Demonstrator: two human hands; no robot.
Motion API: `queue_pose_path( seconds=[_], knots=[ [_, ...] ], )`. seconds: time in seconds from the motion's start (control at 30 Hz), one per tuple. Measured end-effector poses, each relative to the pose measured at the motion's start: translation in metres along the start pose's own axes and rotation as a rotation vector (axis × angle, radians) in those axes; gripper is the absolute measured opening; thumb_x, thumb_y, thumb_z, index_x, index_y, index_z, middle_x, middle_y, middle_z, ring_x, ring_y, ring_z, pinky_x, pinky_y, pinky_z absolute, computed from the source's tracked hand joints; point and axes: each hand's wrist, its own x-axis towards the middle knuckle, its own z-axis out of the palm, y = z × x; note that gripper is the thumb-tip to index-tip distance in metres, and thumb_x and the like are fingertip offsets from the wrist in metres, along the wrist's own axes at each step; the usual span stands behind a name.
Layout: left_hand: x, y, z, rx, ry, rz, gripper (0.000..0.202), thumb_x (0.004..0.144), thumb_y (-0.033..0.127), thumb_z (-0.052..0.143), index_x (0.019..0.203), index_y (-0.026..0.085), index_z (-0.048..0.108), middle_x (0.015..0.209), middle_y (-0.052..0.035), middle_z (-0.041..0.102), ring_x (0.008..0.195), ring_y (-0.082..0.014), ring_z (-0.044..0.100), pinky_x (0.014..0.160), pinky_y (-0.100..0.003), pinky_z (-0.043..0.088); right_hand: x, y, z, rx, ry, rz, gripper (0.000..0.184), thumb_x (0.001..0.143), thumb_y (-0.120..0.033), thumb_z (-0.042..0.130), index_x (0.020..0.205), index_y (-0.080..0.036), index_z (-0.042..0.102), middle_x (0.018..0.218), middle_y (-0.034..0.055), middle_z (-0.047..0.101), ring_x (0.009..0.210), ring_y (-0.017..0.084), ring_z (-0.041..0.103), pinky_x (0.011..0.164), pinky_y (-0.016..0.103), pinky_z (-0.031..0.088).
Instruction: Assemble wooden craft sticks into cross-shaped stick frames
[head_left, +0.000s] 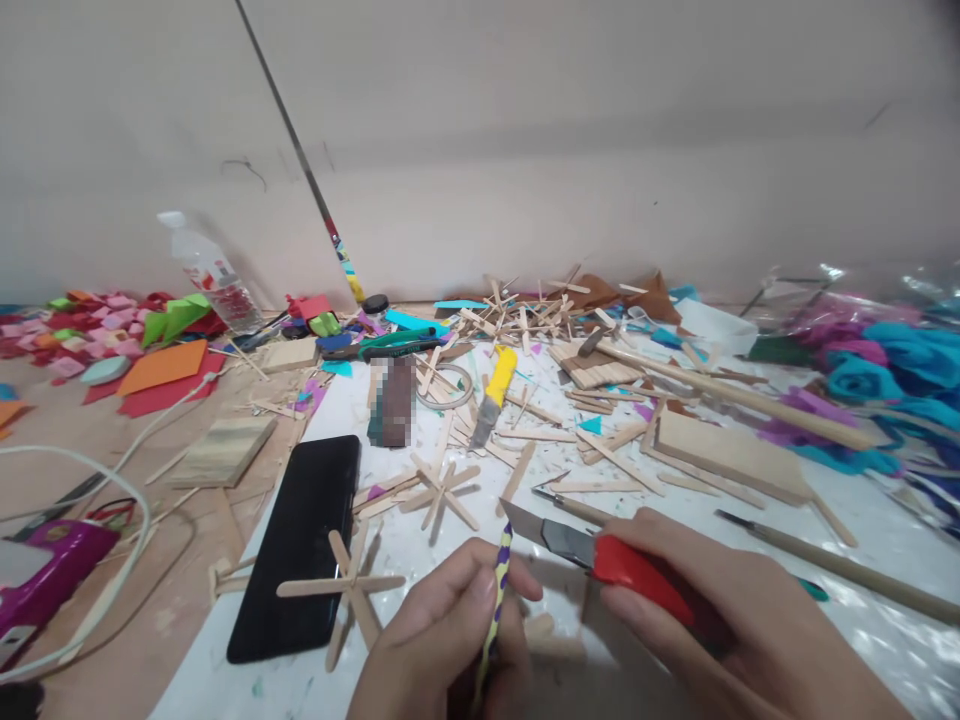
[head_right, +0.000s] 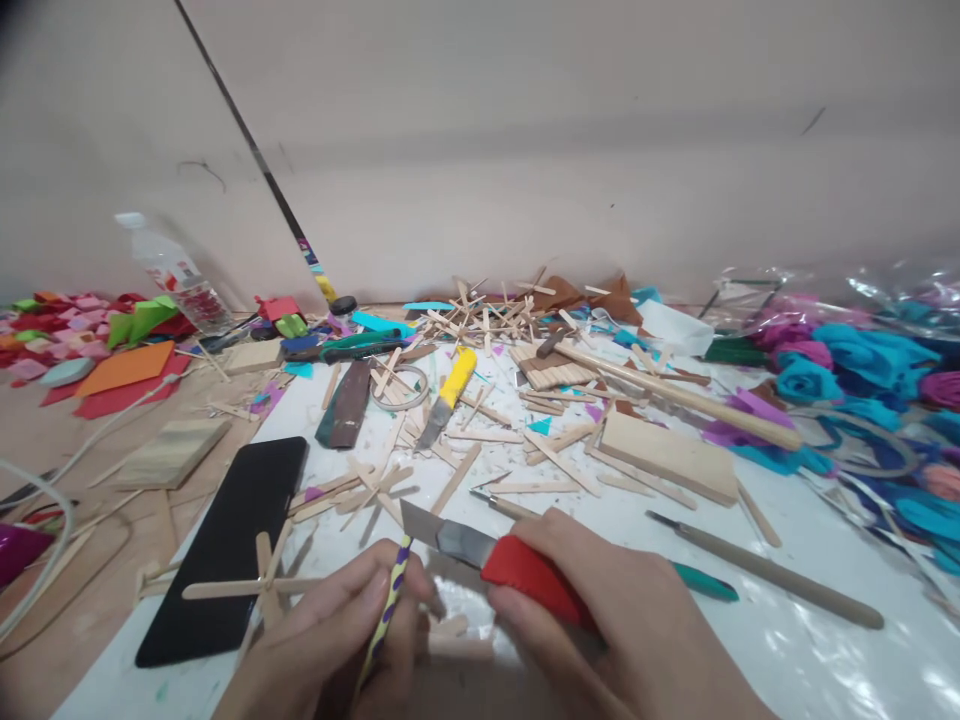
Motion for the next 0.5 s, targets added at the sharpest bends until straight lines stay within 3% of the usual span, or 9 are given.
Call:
queue_pose_path(
  seconds=[0.07,0.23,0.4,0.5],
  knots=[
    [-0.001,0.002,0.001,0.000,-0.021,-0.002,0.046,0.083,0.058,0.083,0.098,0.019,0.064,0.059,0.0043,0.059,0.048,-0.0051,0.042,0.052,-0.017,0.028,-0.004,0.004,0.002,-0.005,0.030,0.004,0.023,0.099,-0.053,0.061,0.102,-0.032,0.071,0.083,0.0024,0.084,0.061,0.023,0.077,0.045,0.027,0.056],
    [-0.002,0.003,0.002,0.077,-0.049,0.000,0.050,0.083,0.066,0.080,0.099,0.023,0.058,0.058,0.0046,0.064,0.043,-0.0055,0.038,0.048,-0.017,0.023,-0.006,0.012,0.004,0.002,0.077,-0.093,0.034,0.096,-0.043,0.068,0.129,-0.034,0.067,0.102,0.0038,0.086,0.073,0.026,0.082,0.060,0.030,0.064],
    [-0.009,0.006,0.006,0.018,0.027,-0.050,0.043,0.084,0.059,0.081,0.101,0.024,0.065,0.062,0.0034,0.063,0.049,-0.0075,0.047,0.050,-0.017,0.030,-0.002,0.010,0.002,0.031,0.029,-0.114,0.023,0.099,-0.041,0.064,0.121,-0.034,0.068,0.096,0.0027,0.086,0.068,0.023,0.081,0.054,0.026,0.061],
    [-0.012,0.010,0.007,-0.053,-0.021,-0.072,0.033,0.088,0.048,0.079,0.101,0.020,0.070,0.063,0.0012,0.061,0.051,-0.0072,0.050,0.049,-0.016,0.028,-0.001,0.009,0.002,0.016,-0.001,-0.092,0.023,0.101,-0.042,0.062,0.119,-0.031,0.070,0.096,0.0031,0.085,0.068,0.022,0.080,0.056,0.026,0.061]
  ],
)
